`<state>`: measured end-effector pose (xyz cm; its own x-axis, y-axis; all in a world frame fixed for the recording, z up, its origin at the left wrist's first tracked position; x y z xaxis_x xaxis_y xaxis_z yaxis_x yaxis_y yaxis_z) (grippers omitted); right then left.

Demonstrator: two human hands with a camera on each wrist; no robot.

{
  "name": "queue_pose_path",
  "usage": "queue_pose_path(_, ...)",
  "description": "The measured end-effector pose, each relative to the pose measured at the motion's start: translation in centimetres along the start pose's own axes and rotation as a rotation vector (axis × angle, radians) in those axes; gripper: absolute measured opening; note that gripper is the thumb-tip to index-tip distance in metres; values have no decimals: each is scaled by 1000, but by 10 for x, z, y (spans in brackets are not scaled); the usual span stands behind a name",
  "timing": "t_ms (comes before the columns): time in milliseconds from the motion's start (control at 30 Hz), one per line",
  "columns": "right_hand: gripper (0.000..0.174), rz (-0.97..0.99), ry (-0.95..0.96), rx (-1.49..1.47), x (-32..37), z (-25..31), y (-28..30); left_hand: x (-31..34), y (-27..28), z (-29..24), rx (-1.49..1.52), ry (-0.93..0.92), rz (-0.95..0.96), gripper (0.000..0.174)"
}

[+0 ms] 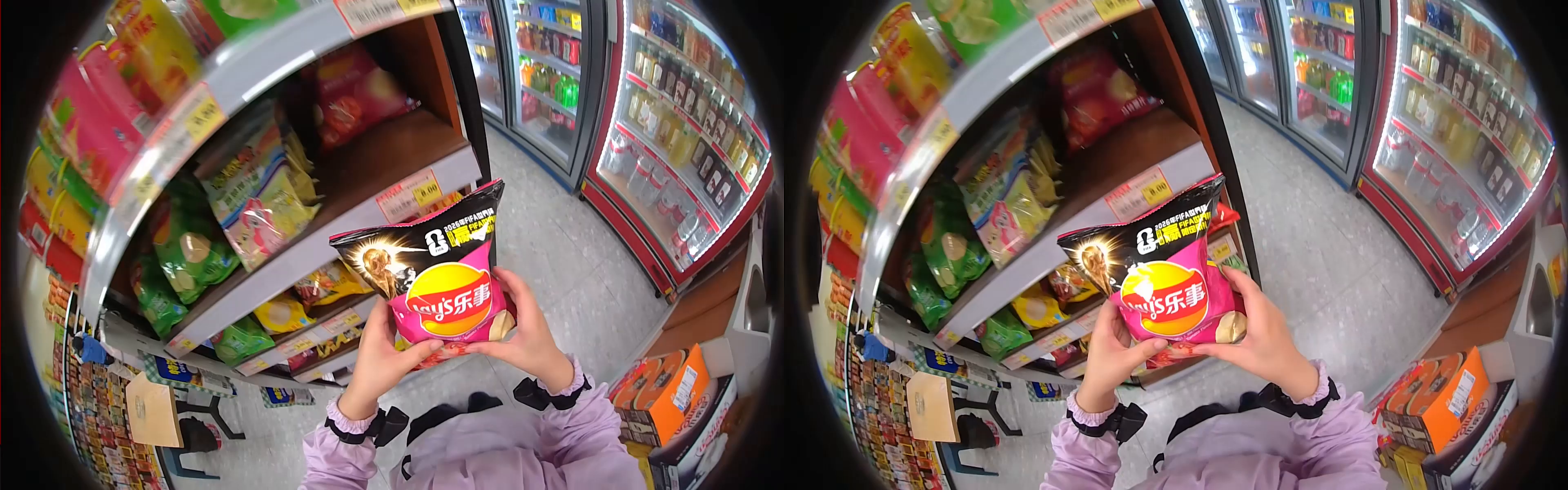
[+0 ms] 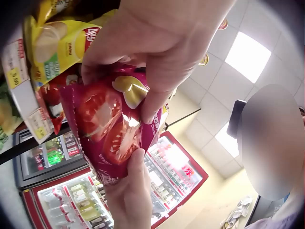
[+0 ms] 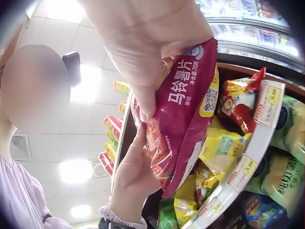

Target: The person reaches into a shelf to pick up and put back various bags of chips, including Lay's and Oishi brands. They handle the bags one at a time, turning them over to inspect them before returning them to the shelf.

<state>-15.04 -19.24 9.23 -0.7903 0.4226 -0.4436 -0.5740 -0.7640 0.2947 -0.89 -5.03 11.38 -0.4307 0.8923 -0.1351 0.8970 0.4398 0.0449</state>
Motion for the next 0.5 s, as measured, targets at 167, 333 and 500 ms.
queue_pose_path(167, 94, 111, -132, -52, 22, -32, -6, 4, -6, 33, 118, 135, -22, 75)
queue_pose_path(333, 92, 137, -279, -206, 36, -49, -5, 8, -10, 74, 148, 148, -3, 74)
queue_pose_path(500, 80, 183, -420, -25, 57, -73, -14, 21, -9, 130, -23, 124, 41, 72)
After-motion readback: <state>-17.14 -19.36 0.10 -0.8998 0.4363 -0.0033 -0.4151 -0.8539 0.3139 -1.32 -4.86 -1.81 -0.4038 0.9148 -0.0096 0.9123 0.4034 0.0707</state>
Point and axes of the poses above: each hand's wrist, its own x-axis away from the middle knuckle, its own y-axis out of the back of the hand, z = x × y, the point moved 2 cm from there along -x, towards the middle knuckle, and after that the axes turned 7 degrees about z, right-handed, at the moved point
